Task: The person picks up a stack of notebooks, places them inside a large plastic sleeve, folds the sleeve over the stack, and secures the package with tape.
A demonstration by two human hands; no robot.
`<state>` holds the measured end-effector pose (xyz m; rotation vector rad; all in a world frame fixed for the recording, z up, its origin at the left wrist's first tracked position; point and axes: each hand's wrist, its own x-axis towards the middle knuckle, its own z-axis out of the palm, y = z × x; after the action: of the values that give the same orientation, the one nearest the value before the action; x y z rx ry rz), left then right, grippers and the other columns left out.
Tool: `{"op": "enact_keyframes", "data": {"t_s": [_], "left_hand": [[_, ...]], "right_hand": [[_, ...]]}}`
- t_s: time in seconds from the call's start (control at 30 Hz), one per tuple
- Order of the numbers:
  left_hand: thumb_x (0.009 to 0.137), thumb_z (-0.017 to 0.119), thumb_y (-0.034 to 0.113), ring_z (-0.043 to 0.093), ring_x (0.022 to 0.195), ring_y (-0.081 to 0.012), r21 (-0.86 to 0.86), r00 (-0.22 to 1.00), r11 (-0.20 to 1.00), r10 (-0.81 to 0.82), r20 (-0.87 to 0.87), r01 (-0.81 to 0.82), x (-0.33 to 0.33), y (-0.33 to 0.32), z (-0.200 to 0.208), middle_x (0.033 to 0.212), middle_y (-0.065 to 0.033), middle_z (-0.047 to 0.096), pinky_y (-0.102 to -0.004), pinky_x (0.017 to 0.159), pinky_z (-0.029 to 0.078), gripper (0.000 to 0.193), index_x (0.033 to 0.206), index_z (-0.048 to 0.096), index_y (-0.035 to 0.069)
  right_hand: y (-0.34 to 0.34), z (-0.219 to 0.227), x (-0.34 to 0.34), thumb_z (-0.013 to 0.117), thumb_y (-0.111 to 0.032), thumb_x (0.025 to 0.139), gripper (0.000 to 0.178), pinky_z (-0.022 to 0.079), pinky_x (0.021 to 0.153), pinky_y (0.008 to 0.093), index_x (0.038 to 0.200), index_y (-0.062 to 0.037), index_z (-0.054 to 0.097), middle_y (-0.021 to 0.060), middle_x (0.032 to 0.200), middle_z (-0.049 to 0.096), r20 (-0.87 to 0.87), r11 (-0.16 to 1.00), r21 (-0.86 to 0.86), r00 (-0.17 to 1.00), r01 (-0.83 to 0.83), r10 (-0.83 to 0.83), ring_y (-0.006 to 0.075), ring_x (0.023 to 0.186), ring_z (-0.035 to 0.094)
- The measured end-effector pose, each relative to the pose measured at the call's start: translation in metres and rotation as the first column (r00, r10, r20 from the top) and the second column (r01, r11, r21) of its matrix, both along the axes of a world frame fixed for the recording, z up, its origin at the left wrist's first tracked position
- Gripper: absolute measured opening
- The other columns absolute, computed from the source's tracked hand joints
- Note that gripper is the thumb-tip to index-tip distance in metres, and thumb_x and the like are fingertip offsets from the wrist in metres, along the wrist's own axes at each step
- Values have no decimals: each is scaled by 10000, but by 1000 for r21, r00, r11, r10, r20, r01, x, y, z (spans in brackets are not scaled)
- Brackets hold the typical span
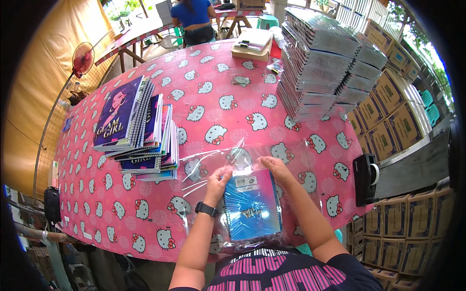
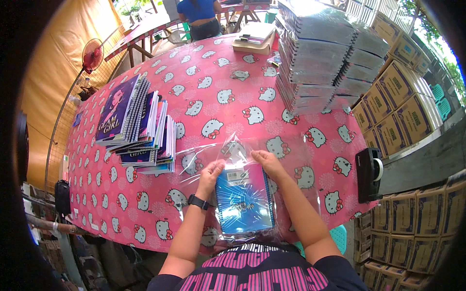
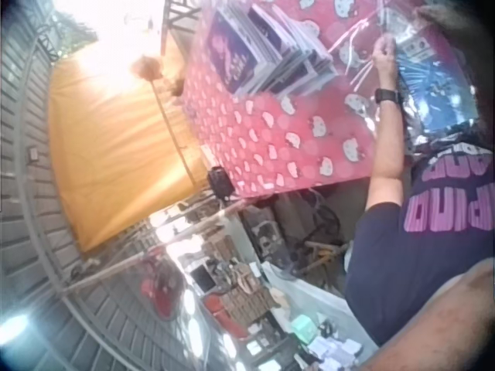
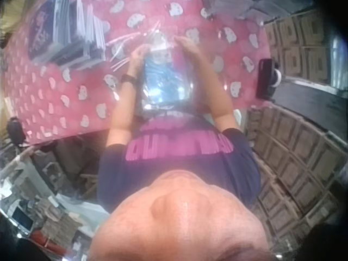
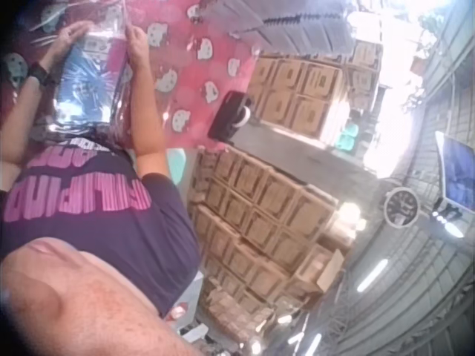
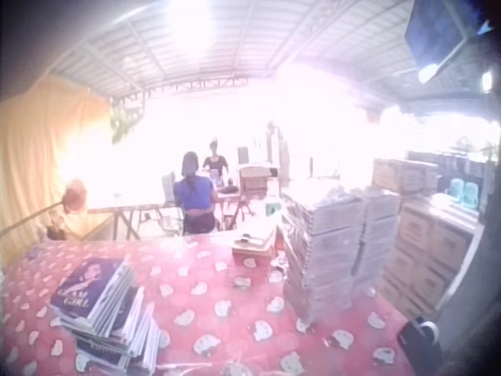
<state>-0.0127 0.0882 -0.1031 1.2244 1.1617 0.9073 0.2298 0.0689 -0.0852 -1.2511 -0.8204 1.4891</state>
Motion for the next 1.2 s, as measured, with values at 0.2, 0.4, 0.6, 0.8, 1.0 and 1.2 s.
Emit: {"op": "enact_keyframes", "data": {"t_s": [0.2,0.4,0.6,0.8,1.0,1.2], "left_hand": [[821,725,248,593,788,-90,-103,989,985,-131,65,137,-16,-2,9,872,-53,664,-215,678,462,382,1095,622,1],[784,741,243,596,774,-117,-87,994,993,-86,-60,81,-8,9,15,834,-42,664,-260,692,466,296,889,703,-31],[751,747,186,610,659,-127,-362,965,907,-255,-62,216,-1,44,32,743,-67,680,-258,634,469,259,852,707,-50],[631,808,255,663,747,-161,-225,799,926,-376,-470,303,-4,70,4,779,-81,705,-298,754,501,290,830,732,58],[600,789,282,671,781,-243,-178,528,906,-374,-762,384,8,72,27,821,-110,696,-354,735,524,258,765,718,95],[773,708,253,640,684,-132,114,812,963,-137,-567,242,0,46,50,724,-87,686,-289,638,505,212,853,724,58]], "right_hand": [[-12,16,5,683,-211,852,271,490,668,259,989,17,631,50,889,650,204,982,-3,962,-186,183,99,762,593],[-6,17,6,679,-179,850,210,494,633,252,926,14,643,56,794,642,193,977,-105,960,-187,204,125,729,610],[36,27,28,706,-254,830,283,445,666,246,905,19,694,5,793,645,331,865,-275,803,-420,495,88,700,561],[44,27,8,703,-124,771,169,472,660,301,894,-10,679,73,761,653,815,941,-116,511,-318,273,186,692,608],[0,42,-36,580,-245,871,186,472,770,393,915,-76,644,123,959,624,939,755,225,343,-617,1,296,925,592],[0,36,-33,544,-352,886,297,456,762,422,919,-67,618,110,951,624,968,823,18,216,-567,127,292,936,584]]}}
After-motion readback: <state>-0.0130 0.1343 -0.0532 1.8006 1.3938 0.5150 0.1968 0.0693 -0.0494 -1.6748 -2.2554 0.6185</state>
